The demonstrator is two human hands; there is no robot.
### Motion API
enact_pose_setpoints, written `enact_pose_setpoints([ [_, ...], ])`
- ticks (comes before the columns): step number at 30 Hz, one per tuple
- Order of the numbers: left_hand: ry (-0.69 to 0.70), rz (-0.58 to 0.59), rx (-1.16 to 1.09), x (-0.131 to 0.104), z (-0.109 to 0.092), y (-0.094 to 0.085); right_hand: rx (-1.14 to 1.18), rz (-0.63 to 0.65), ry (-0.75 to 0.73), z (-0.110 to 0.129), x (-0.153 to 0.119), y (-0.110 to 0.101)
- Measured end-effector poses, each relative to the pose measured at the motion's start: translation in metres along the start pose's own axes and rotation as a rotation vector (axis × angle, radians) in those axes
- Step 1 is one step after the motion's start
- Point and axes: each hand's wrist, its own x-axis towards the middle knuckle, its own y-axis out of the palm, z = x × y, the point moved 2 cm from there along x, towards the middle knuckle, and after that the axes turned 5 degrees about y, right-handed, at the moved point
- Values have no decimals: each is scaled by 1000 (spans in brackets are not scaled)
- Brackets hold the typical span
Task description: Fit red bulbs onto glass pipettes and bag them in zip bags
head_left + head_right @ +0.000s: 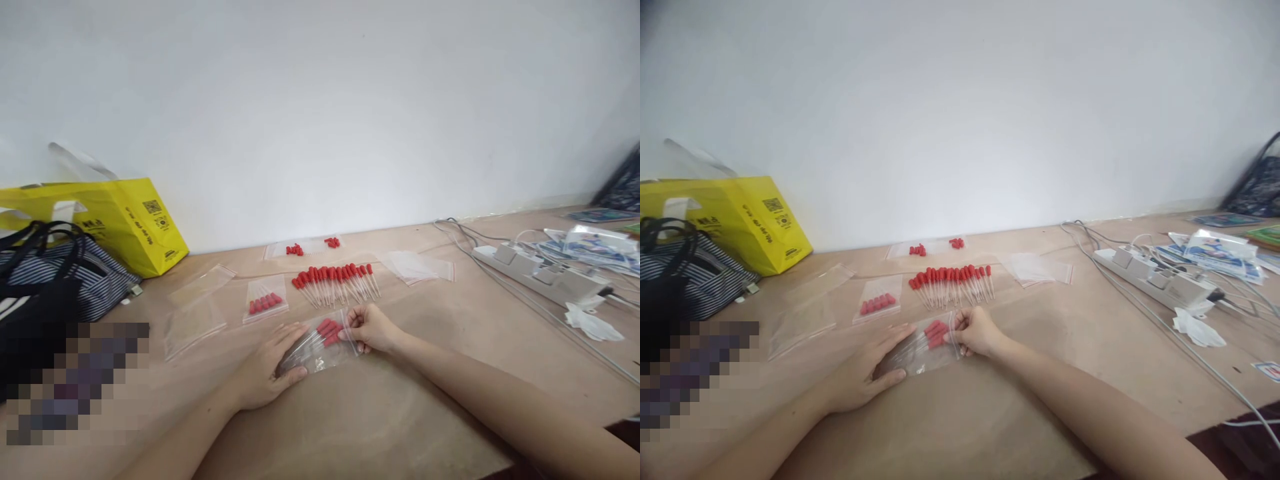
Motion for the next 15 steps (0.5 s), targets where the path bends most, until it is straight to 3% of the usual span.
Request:
enact_pose_setpoints([
  [3,2,4,-2,-1,2,1,-165,-96,-42,1,6,-13],
  [4,0,8,-4,0,2,1,-249,-171,-55,3,10,-23],
  [5,-3,12,-7,0,1,1,-379,-358,-76,7,14,-37],
  [6,-9,16,-7,1,1,1,-419,-461,-86,11,20,-51],
  [10,-41,30,1,3,-3,-1,-500,-732,-45,26,54,-99],
  [15,-44,41,-16,3,-9,-4,-559,-767,53,30,94,-115],
])
